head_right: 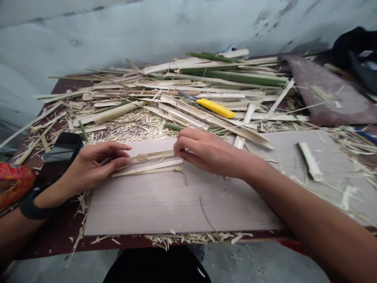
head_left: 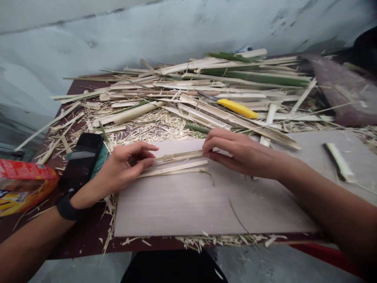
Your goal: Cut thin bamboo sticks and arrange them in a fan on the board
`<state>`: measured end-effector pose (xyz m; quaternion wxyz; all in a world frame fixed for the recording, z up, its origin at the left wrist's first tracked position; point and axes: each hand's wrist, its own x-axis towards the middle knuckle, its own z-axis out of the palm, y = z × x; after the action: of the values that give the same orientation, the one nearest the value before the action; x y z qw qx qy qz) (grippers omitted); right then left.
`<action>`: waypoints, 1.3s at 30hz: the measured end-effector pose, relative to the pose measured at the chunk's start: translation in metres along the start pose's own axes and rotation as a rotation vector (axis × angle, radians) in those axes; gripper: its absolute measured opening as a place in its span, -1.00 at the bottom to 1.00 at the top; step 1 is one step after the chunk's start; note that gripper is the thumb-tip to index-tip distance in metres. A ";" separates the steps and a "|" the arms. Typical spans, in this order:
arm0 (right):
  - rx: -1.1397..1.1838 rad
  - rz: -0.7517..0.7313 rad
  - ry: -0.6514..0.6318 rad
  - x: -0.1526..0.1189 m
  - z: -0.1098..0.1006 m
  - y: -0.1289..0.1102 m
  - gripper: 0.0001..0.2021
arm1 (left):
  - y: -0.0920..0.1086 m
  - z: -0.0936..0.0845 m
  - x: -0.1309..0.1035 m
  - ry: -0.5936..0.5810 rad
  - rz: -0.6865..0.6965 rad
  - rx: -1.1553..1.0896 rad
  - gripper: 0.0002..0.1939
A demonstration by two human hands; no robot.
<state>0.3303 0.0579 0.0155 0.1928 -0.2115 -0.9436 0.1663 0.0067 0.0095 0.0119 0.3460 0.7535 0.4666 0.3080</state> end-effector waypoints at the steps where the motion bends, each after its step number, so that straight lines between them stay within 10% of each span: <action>1: 0.007 0.014 0.020 0.000 0.000 0.001 -0.93 | 0.001 0.000 0.000 -0.006 -0.032 -0.053 -0.79; 8: -0.010 0.051 -0.003 -0.001 0.004 0.005 -0.88 | 0.004 0.001 0.004 -0.079 -0.228 -0.432 -0.76; 39: 0.096 -0.063 0.004 0.002 0.006 0.003 -0.85 | 0.003 0.001 0.005 -0.059 -0.170 -0.344 -0.79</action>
<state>0.3270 0.0593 0.0093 0.2097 -0.1725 -0.9404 0.2047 0.0109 0.0127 0.0139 0.5080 0.6498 0.4586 0.3307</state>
